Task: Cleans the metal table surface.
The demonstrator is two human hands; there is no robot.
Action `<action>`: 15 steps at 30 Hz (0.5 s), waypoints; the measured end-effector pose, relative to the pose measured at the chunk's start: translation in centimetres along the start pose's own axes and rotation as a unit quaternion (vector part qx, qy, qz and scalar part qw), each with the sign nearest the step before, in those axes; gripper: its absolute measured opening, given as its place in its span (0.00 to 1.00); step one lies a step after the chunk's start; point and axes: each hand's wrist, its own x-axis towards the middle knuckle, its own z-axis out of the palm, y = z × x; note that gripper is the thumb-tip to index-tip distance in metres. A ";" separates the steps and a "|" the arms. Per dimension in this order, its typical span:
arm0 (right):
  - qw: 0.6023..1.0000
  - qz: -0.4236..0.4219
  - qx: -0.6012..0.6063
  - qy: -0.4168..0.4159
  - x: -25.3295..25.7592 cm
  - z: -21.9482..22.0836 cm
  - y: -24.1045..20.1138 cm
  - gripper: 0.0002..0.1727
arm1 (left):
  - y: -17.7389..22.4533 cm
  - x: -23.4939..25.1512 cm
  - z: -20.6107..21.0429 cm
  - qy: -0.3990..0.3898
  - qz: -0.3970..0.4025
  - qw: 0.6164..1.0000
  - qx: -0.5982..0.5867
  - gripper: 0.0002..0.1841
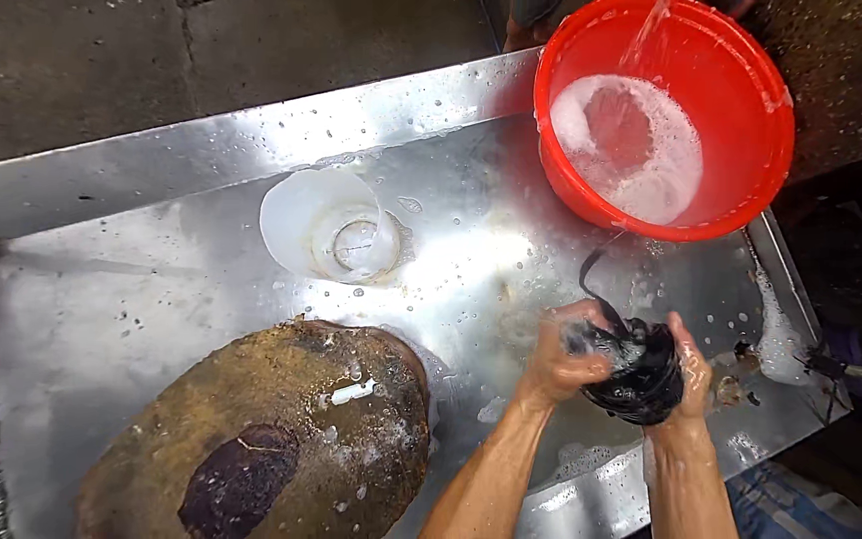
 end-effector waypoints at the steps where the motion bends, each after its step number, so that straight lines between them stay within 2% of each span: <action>1: 0.999 0.031 0.013 -0.024 0.7 0.2 0.2 0.30 | 0.9 0.5 0.4 -0.020 0.024 0.998 0.054 0.18; 3: 0.994 0.097 0.001 -0.052 1.5 1.5 -0.2 0.29 | 3.1 1.4 1.3 -0.085 0.064 0.978 0.182 0.21; 4: 0.989 0.133 -0.034 -0.051 1.4 3.0 -1.1 0.27 | 4.1 1.9 1.7 -0.135 0.078 0.953 0.260 0.20; 6: 0.951 0.214 -0.212 -0.071 0.6 7.3 -4.3 0.18 | 5.8 2.4 2.2 -0.246 0.083 0.872 0.415 0.15; 7: 0.907 0.251 -0.323 -0.104 0.1 9.8 -6.2 0.15 | 6.5 2.4 2.4 -0.298 0.079 0.821 0.481 0.14; 8: 0.871 0.279 -0.386 -0.122 -0.2 11.7 -7.3 0.14 | 7.0 2.2 2.4 -0.341 0.070 0.775 0.527 0.15; 9: 0.860 0.299 -0.390 -0.138 -0.2 12.2 -7.3 0.13 | 7.5 1.9 2.4 -0.379 0.053 0.734 0.561 0.16; 10: 0.857 0.303 -0.373 -0.186 0.4 11.2 -6.3 0.14 | 8.1 1.7 2.3 -0.414 0.026 0.700 0.581 0.17; 12: 0.829 0.240 -0.350 -0.366 3.7 6.0 -0.7 0.17 | 8.7 1.1 2.2 -0.474 -0.013 0.651 0.592 0.20; 13: 0.786 0.217 -0.392 -0.426 5.0 5.4 1.6 0.14 | 8.9 0.8 2.2 -0.500 -0.022 0.630 0.594 0.21; 15: 0.670 0.189 -0.491 -0.524 6.3 7.4 3.5 0.11 | 9.2 0.4 2.2 -0.556 -0.051 0.580 0.593 0.22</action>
